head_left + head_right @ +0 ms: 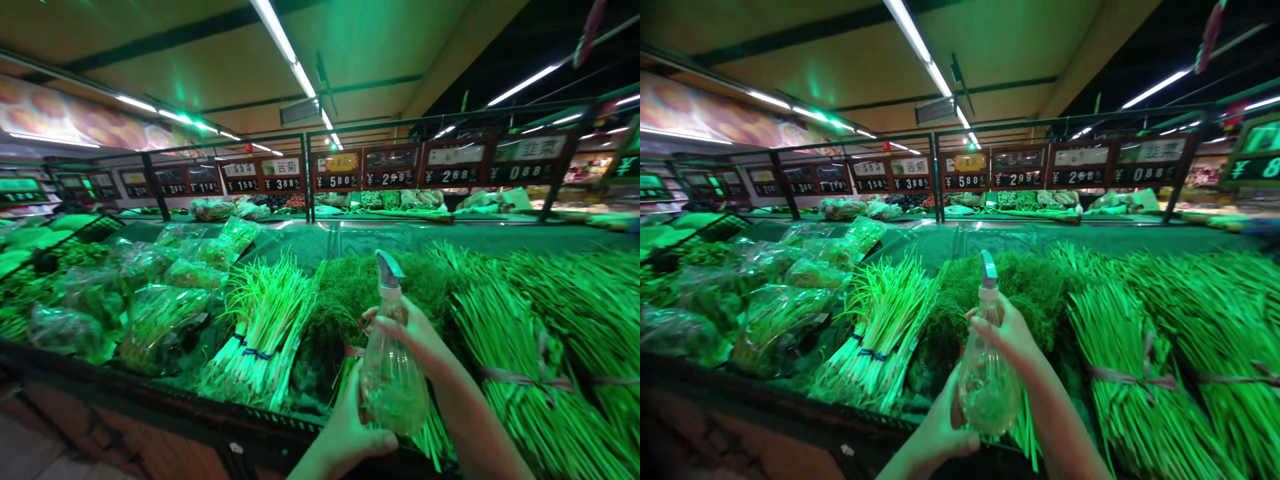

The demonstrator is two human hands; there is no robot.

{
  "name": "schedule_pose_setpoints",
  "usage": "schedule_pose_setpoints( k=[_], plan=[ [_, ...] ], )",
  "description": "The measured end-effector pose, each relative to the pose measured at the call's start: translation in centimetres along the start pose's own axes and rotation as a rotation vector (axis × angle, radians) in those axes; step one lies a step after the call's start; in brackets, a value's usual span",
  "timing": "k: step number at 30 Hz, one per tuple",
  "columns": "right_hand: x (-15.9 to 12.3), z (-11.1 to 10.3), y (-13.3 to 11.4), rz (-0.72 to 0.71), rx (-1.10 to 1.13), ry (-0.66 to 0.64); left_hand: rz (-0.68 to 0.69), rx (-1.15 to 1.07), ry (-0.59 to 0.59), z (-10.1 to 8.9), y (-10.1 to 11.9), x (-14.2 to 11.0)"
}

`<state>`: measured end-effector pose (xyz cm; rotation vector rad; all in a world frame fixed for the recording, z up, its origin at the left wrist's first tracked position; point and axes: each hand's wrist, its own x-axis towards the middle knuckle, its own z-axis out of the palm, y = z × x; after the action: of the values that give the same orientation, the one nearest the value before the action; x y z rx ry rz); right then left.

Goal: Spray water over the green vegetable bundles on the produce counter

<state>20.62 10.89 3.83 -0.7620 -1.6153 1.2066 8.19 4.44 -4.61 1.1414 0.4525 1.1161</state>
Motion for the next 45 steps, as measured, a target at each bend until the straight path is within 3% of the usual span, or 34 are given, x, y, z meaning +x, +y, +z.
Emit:
schedule_pose_setpoints(
  k=[3,6,9,11,14,20,25,28,34,38,45],
  plan=[
    [1.1,0.1,1.5,0.045,-0.053,-0.01,0.066,-0.068,0.07,0.2,-1.6,0.5],
    [1.6,0.4,2.8,0.115,-0.079,0.002,0.044,-0.039,0.225,-0.2,-2.8,0.8],
    [2.0,0.6,3.2,0.175,0.005,0.038,0.029,-0.003,0.303,-0.8,-3.5,0.9],
    [2.2,0.6,3.0,0.201,0.067,-0.009,0.03,0.018,0.327,-1.1,-3.5,0.8],
    [2.4,0.6,2.6,0.244,0.133,-0.085,0.038,0.022,0.333,-1.3,-3.1,0.5],
    [2.7,1.6,3.6,0.223,0.262,-0.021,0.062,-0.036,0.386,-1.5,-3.0,-0.2],
    [2.8,2.5,4.5,0.231,0.271,-0.14,0.08,-0.024,0.367,-2.1,-3.2,-0.7],
    [3.0,2.9,4.5,0.239,0.26,-0.141,0.075,0.014,0.328,-2.4,-2.4,-1.2],
    [3.7,3.9,4.2,0.267,0.314,-0.216,0.057,0.067,0.416,-3.0,-1.3,-2.1],
    [3.7,4.2,4.2,0.247,0.307,-0.287,0.103,0.071,0.383,-3.4,-1.5,-2.0],
    [3.4,3.6,4.4,0.211,0.365,-0.181,0.053,0.101,0.405,-2.5,-1.2,-2.2]
  ],
)
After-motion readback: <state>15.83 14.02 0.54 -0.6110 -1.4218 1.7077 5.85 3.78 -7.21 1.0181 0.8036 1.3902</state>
